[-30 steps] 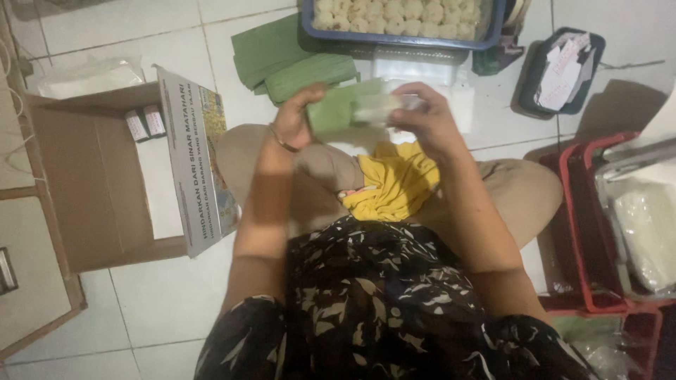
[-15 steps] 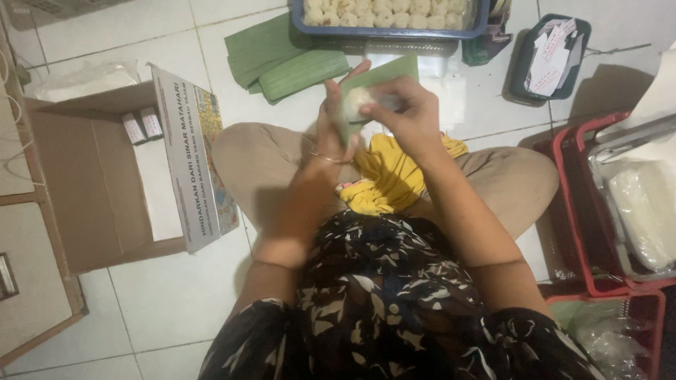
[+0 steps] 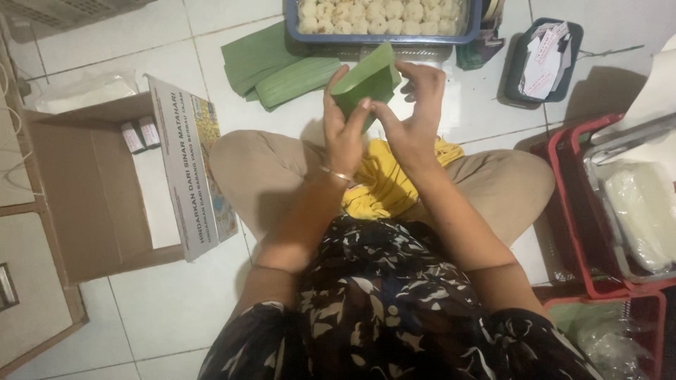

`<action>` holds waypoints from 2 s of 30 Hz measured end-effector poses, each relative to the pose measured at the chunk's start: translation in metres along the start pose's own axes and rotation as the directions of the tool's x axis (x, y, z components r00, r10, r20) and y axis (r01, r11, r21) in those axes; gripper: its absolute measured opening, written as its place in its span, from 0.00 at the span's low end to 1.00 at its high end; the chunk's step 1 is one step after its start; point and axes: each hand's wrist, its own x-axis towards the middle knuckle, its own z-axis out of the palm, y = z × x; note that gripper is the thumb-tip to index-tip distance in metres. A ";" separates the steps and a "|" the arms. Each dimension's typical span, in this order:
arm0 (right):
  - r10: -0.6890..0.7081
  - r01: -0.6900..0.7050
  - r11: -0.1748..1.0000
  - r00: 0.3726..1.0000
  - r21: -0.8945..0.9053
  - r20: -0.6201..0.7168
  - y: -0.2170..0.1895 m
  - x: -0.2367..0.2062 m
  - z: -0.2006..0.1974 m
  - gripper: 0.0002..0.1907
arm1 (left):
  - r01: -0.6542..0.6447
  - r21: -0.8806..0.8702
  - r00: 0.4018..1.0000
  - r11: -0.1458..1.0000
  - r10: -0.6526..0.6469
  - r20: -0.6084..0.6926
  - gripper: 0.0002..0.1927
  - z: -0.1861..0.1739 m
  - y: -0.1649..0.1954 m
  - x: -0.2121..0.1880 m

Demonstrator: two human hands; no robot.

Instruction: The person sits on the floor and wraps small white round products in green paper, folds the paper around each item, presses a label sticker onto the wrapped package, and places the finished packages into a cardboard box, taking new items one at a time from a tray.

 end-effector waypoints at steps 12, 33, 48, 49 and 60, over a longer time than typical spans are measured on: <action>0.176 -0.280 0.861 0.947 0.424 0.268 0.026 -0.006 0.006 0.20 | 0.126 -0.070 0.981 0.990 -0.113 0.158 0.34 -0.013 0.017 0.009; 0.710 -0.700 0.649 0.698 0.296 0.093 0.206 0.037 0.016 0.22 | 0.171 0.794 0.984 0.584 -0.058 -0.170 0.18 -0.088 -0.127 0.107; 0.499 -0.490 0.847 0.867 -0.208 -0.012 0.185 0.084 0.029 0.22 | 0.329 0.944 0.928 0.009 -0.188 -0.322 0.11 -0.055 -0.142 0.169; 0.493 -0.482 0.842 0.870 -0.240 -0.018 0.184 0.083 0.030 0.21 | 0.302 0.953 0.942 0.029 -0.166 -0.293 0.11 -0.055 -0.140 0.166; 0.346 -0.353 0.885 0.935 -0.303 -0.077 0.208 0.065 0.030 0.21 | 0.373 0.601 0.889 0.707 -0.087 -0.450 0.05 -0.091 -0.052 0.104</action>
